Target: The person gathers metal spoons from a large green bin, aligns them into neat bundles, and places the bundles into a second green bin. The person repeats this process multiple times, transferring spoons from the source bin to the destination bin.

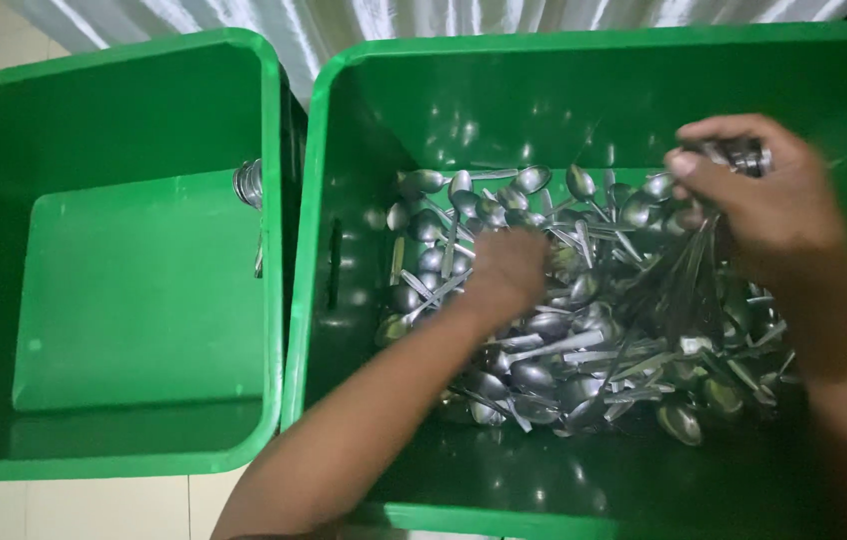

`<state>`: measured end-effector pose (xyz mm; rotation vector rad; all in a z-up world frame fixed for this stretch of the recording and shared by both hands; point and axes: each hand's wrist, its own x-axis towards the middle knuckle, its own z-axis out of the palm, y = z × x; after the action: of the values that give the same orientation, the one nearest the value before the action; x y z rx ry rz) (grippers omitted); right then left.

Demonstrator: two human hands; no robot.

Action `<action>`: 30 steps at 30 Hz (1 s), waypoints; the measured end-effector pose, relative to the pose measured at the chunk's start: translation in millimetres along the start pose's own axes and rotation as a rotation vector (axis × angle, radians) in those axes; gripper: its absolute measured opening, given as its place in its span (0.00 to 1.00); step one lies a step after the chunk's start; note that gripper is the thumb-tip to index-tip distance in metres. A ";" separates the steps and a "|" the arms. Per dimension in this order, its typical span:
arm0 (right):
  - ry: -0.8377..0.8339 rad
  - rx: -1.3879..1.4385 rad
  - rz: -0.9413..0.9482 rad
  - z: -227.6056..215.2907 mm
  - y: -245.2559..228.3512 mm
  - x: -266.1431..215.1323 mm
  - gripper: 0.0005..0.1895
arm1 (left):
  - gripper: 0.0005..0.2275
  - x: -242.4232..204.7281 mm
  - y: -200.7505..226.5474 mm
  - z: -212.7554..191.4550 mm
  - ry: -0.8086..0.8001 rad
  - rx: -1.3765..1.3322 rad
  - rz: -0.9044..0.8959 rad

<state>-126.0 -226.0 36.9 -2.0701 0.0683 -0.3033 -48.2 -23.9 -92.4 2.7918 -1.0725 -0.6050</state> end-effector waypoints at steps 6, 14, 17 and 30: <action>-0.098 -0.077 0.480 14.0 -22.6 8.1 0.23 | 0.06 -27.7 -24.4 -107.1 0.440 -0.124 0.158; -0.354 -0.193 0.587 32.5 -51.7 6.3 0.28 | 0.02 -61.2 -19.7 -153.8 0.382 -0.505 0.509; -0.337 -0.070 0.587 34.9 -44.8 2.0 0.36 | 0.07 -68.7 -8.4 -158.4 0.363 -0.864 0.533; -0.096 -0.458 -0.489 -0.8 6.8 -6.9 0.17 | 0.27 -9.0 -48.2 -77.3 0.012 -0.604 0.172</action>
<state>-132.3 -229.0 30.1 -2.5382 -0.4730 -0.5218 6.3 13.8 -29.2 2.1606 -0.9200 -0.7396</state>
